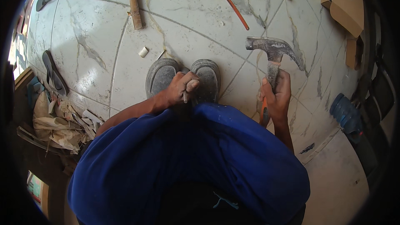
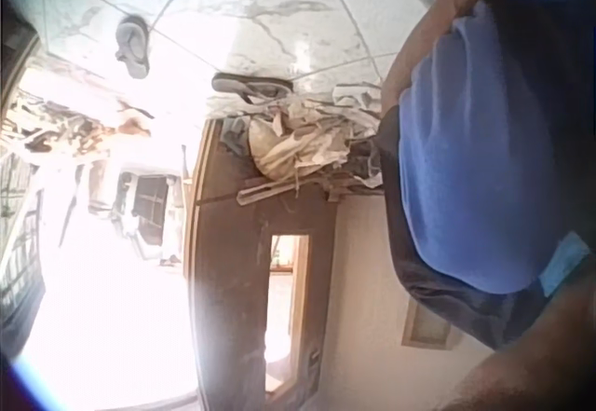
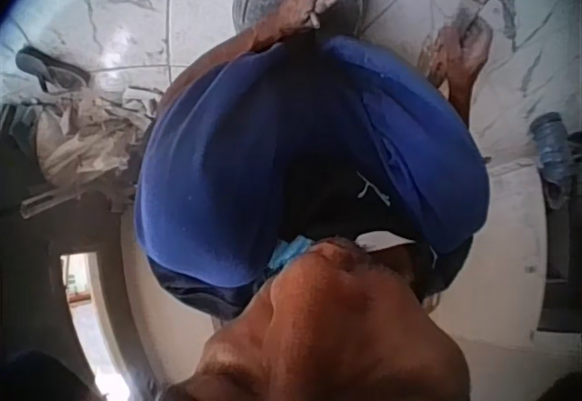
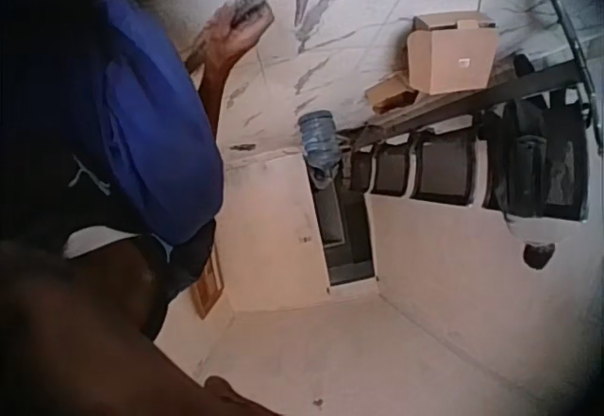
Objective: The person is seen repairing a pipe on the floor, using a hammer and a file to adjust the pipe ends.
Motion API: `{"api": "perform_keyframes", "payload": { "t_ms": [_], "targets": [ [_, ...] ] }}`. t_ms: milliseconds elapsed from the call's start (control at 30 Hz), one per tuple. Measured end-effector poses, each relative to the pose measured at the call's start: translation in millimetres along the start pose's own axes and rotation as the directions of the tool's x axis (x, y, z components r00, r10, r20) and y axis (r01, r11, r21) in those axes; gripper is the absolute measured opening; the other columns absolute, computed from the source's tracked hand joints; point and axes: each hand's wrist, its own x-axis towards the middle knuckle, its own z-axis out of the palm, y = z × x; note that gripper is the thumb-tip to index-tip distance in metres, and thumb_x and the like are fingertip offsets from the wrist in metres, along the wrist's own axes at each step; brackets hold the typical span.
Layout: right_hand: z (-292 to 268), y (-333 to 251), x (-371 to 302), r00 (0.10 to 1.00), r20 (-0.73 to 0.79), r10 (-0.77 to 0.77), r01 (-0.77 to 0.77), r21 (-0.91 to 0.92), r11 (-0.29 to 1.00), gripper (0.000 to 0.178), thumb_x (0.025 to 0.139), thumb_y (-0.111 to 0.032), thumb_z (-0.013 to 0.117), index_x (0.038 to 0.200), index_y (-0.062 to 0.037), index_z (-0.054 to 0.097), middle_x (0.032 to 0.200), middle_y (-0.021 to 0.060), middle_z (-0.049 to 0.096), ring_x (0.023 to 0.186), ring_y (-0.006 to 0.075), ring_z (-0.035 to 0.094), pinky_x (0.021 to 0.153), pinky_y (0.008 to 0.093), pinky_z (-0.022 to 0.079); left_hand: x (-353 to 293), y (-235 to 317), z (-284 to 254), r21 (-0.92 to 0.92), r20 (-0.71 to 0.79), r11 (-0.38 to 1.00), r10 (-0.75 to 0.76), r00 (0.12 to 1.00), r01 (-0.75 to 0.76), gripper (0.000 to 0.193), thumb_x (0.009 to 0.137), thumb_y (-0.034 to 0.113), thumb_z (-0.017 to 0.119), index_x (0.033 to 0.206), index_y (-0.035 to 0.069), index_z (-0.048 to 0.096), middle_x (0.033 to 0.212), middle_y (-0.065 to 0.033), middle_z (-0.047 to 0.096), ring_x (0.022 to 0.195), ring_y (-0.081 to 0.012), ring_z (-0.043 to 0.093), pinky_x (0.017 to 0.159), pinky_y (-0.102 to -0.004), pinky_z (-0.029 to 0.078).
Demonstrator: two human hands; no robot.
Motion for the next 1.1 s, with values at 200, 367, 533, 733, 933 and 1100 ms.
{"api": "perform_keyframes", "payload": {
  "t_ms": [200, 367, 533, 733, 933, 1100],
  "targets": [
    [-6, -112, -13, 0.485, 0.783, -0.39, 0.846, -0.307, 0.437, 0.034, 0.081, -0.006, 0.068, 0.107, 0.0012, 0.048, 0.067, 0.0064, 0.056, 0.054, 0.0163, 0.06, 0.05, 0.0263, 0.05, 12, 3, 7, -0.076, 0.033, 0.997, 0.013, 0.999, -0.01, 0.012, 0.09, 0.018, 0.056, 0.087, 0.007, 0.054, 0.055, -0.016, 0.052, 0.049, -0.035, 0.054, 0.046, -0.0436, 0.042],
    [8, -106, -5, 0.293, 0.865, -0.408, 0.917, -0.133, 0.375, 0.034, 0.077, -0.004, 0.068, 0.105, -0.0009, 0.049, 0.068, 0.0064, 0.056, 0.055, 0.0167, 0.061, 0.046, 0.0292, 0.051, 3, -3, 4, -0.047, -0.024, 0.999, -0.006, 1.0, 0.005, 0.015, 0.091, 0.02, 0.056, 0.085, 0.007, 0.053, 0.051, -0.0159, 0.049, 0.047, -0.036, 0.053, 0.045, -0.0438, 0.041],
    [17, -101, -3, 0.368, 0.902, -0.225, 0.904, -0.291, 0.312, 0.035, 0.077, -0.005, 0.067, 0.107, -0.0004, 0.048, 0.067, 0.0065, 0.055, 0.054, 0.0168, 0.06, 0.046, 0.0298, 0.052, 1, -5, 6, -0.088, -0.005, 0.995, -0.049, 0.999, 0.048, 0.015, 0.092, 0.021, 0.055, 0.085, 0.007, 0.052, 0.05, -0.0161, 0.048, 0.046, -0.0367, 0.052, 0.044, -0.0439, 0.04],
    [16, -110, -5, 0.285, 0.865, -0.413, 0.896, -0.087, 0.435, 0.04, 0.074, -0.005, 0.066, 0.11, 0.0005, 0.05, 0.07, 0.0083, 0.054, 0.056, 0.0191, 0.061, 0.048, 0.0302, 0.052, 1, 0, 1, -0.07, -0.007, 0.995, -0.068, 0.998, 0.067, 0.013, 0.092, 0.019, 0.054, 0.086, 0.007, 0.052, 0.05, -0.0164, 0.047, 0.046, -0.0367, 0.052, 0.043, -0.0442, 0.04],
    [20, -102, -5, 0.347, 0.904, -0.25, 0.896, -0.241, 0.373, 0.038, 0.075, -0.005, 0.068, 0.106, -0.0013, 0.047, 0.066, 0.0063, 0.054, 0.053, 0.0175, 0.06, 0.043, 0.0294, 0.049, -1, -7, 3, -0.059, 0.02, 0.998, -0.002, 1.0, 0.003, 0.011, 0.089, 0.015, 0.057, 0.086, 0.006, 0.052, 0.05, -0.0163, 0.048, 0.046, -0.036, 0.053, 0.044, -0.044, 0.04],
    [18, -102, -3, 0.249, 0.861, -0.444, 0.928, -0.082, 0.363, 0.036, 0.075, -0.006, 0.067, 0.106, -0.0019, 0.049, 0.069, 0.0067, 0.055, 0.054, 0.0173, 0.06, 0.045, 0.0293, 0.05, -4, -9, 3, -0.023, 0.077, 1.0, 0.004, 0.997, -0.002, 0.024, 0.098, 0.024, 0.044, 0.085, 0.005, 0.052, 0.065, -0.013, 0.054, 0.052, -0.0318, 0.055, 0.05, -0.0394, 0.043]
  ]
}}
